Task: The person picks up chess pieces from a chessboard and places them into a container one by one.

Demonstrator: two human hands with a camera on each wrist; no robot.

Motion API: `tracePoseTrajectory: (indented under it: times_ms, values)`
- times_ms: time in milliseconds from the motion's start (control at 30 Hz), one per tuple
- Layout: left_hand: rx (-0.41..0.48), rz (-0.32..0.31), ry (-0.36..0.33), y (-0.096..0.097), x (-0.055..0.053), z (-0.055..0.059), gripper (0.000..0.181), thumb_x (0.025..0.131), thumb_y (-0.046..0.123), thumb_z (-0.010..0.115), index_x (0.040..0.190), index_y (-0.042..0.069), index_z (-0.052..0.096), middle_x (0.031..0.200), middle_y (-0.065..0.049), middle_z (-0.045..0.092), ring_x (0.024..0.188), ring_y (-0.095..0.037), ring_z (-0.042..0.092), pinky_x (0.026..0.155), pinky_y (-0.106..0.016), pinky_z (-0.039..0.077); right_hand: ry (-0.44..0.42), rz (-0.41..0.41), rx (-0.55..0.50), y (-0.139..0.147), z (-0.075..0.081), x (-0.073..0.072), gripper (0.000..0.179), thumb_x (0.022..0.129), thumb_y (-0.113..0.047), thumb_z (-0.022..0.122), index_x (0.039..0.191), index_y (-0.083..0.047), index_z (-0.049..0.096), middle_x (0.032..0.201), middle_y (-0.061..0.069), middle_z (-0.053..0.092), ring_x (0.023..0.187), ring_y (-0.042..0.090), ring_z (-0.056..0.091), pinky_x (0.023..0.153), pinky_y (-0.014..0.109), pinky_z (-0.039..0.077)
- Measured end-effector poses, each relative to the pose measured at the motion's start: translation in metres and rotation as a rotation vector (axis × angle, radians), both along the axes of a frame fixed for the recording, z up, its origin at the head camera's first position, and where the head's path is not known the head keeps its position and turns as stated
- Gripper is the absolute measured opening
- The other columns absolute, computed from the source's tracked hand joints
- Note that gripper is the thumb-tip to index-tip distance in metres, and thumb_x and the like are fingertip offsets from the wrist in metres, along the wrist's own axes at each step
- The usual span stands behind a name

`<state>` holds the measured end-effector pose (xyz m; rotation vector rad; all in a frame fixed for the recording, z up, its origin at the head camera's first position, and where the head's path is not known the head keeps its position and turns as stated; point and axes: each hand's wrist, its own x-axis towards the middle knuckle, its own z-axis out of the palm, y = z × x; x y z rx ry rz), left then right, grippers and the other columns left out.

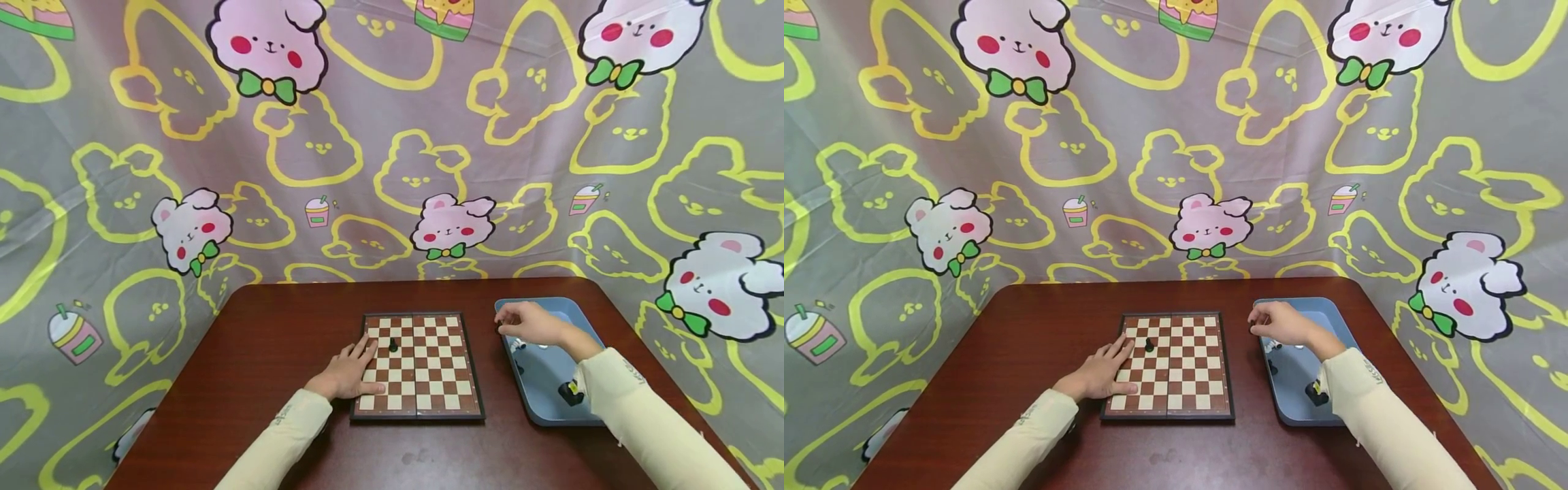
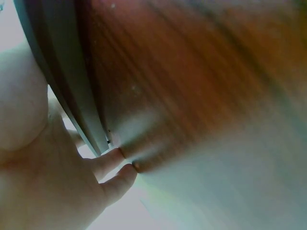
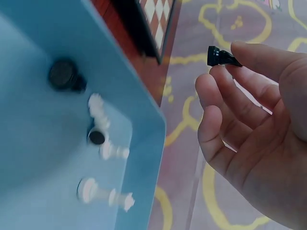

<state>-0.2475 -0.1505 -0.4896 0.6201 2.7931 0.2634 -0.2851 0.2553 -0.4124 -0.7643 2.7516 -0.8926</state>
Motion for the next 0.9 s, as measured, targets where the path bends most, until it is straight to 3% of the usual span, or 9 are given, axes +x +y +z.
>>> tracePoseTrajectory:
  times_ms: [300, 600, 900]
  values:
    - [-0.001, 0.002, -0.001, 0.0, -0.001, 0.0, 0.097, 0.082, 0.067, 0.054, 0.153, 0.014, 0.015, 0.157, -0.012, 0.006, 0.134, -0.043, 0.024, 0.1, -0.058, 0.029, -0.043, -0.034, 0.006, 0.029, 0.0, 0.005, 0.019, 0.092, -0.016, 0.063, 0.103, -0.001, 0.062, 0.086, 0.002, 0.062, 0.078, 0.022, 0.059, 0.063, 0.034, 0.046]
    - [-0.008, 0.01, -0.003, -0.001, -0.002, -0.003, 0.097, 0.082, 0.068, 0.053, 0.154, 0.015, 0.014, 0.158, -0.011, 0.005, 0.135, -0.042, 0.023, 0.1, -0.058, 0.029, -0.053, -0.069, 0.032, 0.05, -0.005, 0.004, 0.017, 0.09, -0.011, 0.063, 0.102, 0.001, 0.063, 0.083, 0.002, 0.061, 0.073, 0.015, 0.056, 0.063, 0.033, 0.045]
    - [0.019, 0.006, -0.01, -0.001, 0.0, -0.002, 0.098, 0.082, 0.067, 0.055, 0.153, 0.014, 0.016, 0.157, -0.012, 0.007, 0.135, -0.043, 0.024, 0.099, -0.06, 0.029, -0.113, -0.11, 0.059, 0.06, -0.011, 0.005, 0.024, 0.092, -0.014, 0.061, 0.109, 0.003, 0.062, 0.085, 0.002, 0.062, 0.076, 0.022, 0.06, 0.064, 0.033, 0.046]
